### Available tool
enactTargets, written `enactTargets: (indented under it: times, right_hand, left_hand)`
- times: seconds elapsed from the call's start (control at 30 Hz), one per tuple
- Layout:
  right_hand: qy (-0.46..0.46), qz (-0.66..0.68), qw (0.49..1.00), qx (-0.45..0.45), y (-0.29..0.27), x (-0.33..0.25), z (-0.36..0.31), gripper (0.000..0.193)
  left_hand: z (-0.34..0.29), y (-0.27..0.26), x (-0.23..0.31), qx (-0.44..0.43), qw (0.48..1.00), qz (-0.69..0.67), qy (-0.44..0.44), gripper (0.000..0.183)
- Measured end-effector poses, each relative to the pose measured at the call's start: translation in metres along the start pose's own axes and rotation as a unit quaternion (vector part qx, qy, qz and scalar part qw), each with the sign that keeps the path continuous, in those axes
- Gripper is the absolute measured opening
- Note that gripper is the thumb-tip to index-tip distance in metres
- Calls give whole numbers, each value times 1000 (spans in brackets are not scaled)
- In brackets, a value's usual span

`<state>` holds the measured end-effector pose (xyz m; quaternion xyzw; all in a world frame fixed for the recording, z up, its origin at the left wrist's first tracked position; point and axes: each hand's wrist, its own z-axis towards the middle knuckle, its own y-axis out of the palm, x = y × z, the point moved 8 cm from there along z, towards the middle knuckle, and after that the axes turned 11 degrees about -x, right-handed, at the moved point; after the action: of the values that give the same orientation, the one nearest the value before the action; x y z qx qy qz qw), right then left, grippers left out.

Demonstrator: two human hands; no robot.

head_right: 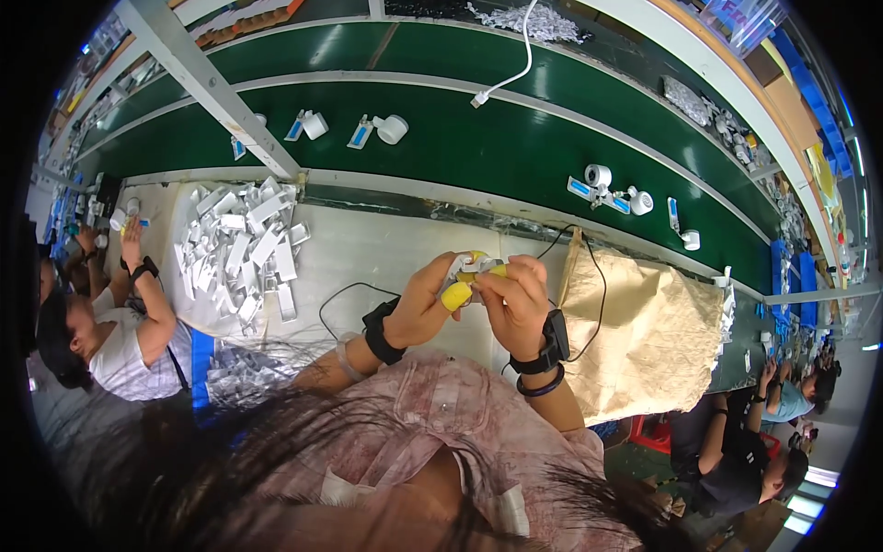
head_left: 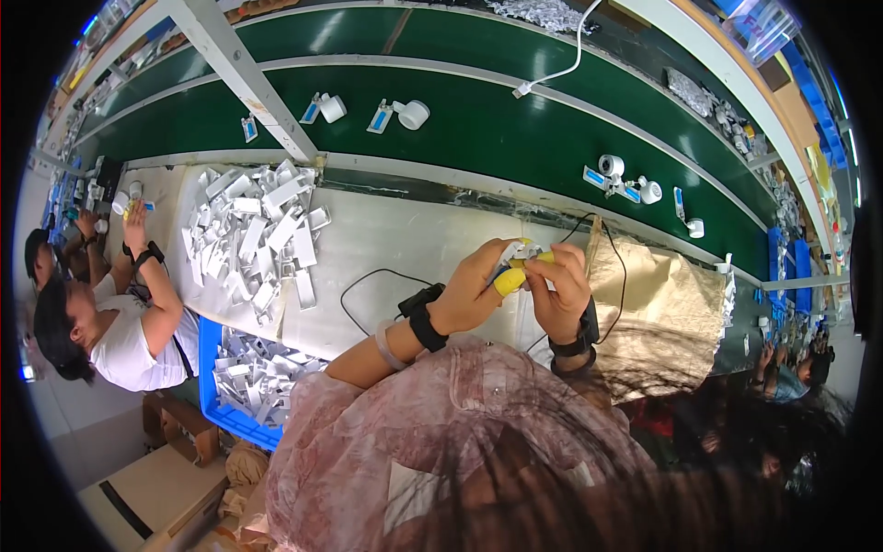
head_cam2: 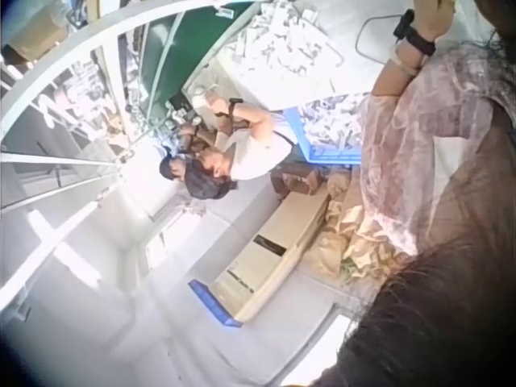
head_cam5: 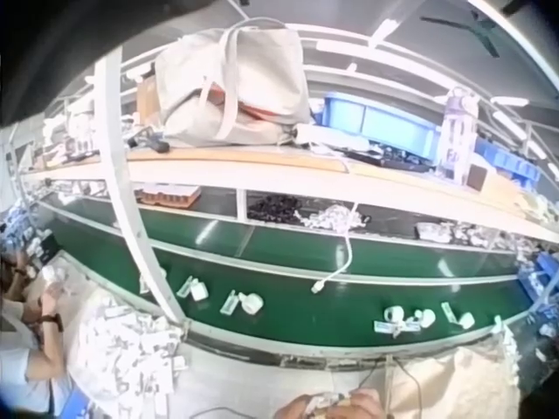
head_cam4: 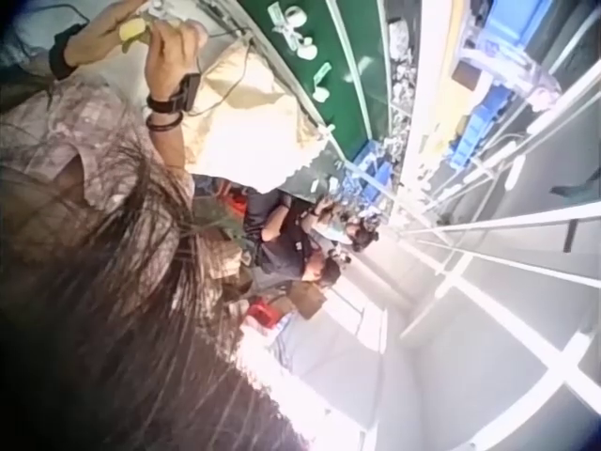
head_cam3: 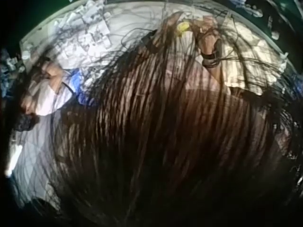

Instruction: Assembling small blue and yellow electronic components on a factory production line.

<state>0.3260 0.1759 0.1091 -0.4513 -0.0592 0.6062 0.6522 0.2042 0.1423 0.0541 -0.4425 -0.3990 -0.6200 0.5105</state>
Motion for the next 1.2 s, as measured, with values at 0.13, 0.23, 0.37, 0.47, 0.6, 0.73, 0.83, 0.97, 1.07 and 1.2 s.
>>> enactTargets:
  times: [0.13,0.23,0.37,0.47,0.6,0.73,0.83,0.97,1.07,1.2]
  right_hand:
    - [2,2,1000,-10,2,2,1,27]
    - [0,-1,1000,-11,2,2,1,28]
    - [10,-10,1000,-4,5,6,-1,28]
    - [15,-6,1000,5,8,7,1,27]
    - [12,-28,1000,-6,12,8,6,25]
    - [5,-41,998,-42,15,22,18,25]
    - [60,-74,992,-81,15,41,24,33]
    - [115,-78,983,-119,6,95,32,27]
    - [133,-191,955,-183,-17,163,47,27]
    - [185,-331,884,-273,-21,291,50,20]
  left_hand:
    - [-1,-1,-4,7,1000,-14,-25,34]
    - [0,-1,-8,17,999,2,-39,33]
    - [2,-2,-8,24,999,17,-15,27]
    - [3,-7,-5,42,997,65,-7,24]
    - [8,-12,-13,26,998,50,-36,21]
    - [13,-13,-47,10,992,-44,-116,22]
    - [37,-30,-66,14,991,-52,-122,23]
    - [72,-71,-103,27,988,-22,-152,27]
    - [110,-105,-132,17,988,1,-155,29]
    - [140,-171,-176,27,947,286,-146,32]
